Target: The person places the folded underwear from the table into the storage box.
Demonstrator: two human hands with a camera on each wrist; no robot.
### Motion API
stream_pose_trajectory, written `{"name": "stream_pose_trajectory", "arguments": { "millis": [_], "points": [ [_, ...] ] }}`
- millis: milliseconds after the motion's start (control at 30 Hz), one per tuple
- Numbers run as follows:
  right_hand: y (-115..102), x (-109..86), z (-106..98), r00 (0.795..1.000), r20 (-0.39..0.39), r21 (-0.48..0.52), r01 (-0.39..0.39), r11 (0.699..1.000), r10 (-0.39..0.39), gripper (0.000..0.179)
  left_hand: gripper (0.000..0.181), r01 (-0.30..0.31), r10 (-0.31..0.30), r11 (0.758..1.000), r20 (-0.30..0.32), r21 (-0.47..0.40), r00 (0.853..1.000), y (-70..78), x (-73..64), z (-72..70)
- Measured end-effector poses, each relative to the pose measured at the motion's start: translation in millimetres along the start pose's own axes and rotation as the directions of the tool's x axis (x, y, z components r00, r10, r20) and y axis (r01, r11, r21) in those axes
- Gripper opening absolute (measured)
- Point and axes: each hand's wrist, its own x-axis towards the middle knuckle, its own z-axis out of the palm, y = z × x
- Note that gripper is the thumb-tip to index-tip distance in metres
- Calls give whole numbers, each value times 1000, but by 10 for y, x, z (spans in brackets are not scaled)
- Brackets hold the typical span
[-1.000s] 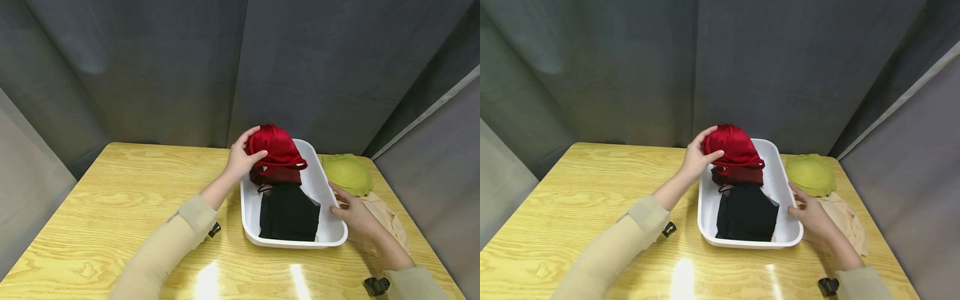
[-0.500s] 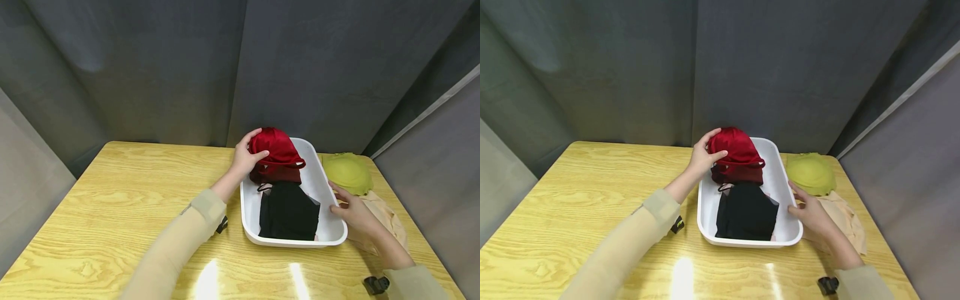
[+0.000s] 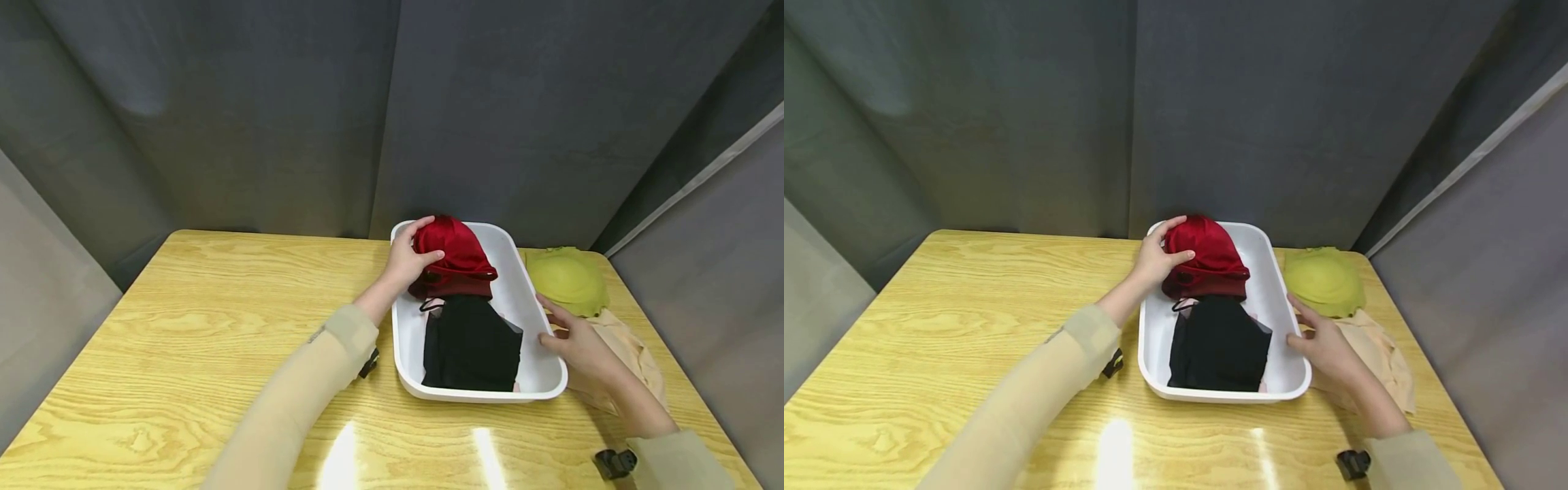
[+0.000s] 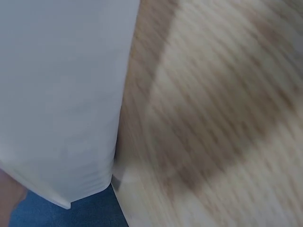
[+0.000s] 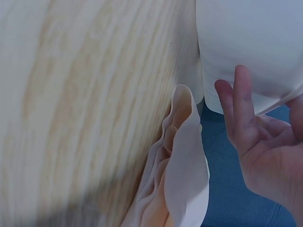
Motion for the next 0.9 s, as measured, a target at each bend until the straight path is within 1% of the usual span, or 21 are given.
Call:
{"name": "stream_pose_trajectory", "arguments": {
  "millis": [200,400,533,700,900],
  "points": [
    [-2,-6,5,1000,2,-5,-9,1000,9,72,65,15,-15,999,1,31,1000,-31,12,45],
    [-1,-23,0,1000,0,6,-6,1000,6,72,66,22,-24,994,19,110,1000,-59,34,72],
    [-6,-27,-3,1000,1,9,-12,1000,12,72,65,33,-39,983,32,182,999,-75,36,86],
    [-29,-27,-4,1000,-3,3,-18,1000,18,72,67,53,-65,969,43,243,997,-86,44,96],
    [-35,-23,10,1000,-5,-9,-20,1000,20,72,69,57,-84,944,72,324,994,-103,49,112]
  ]
}}
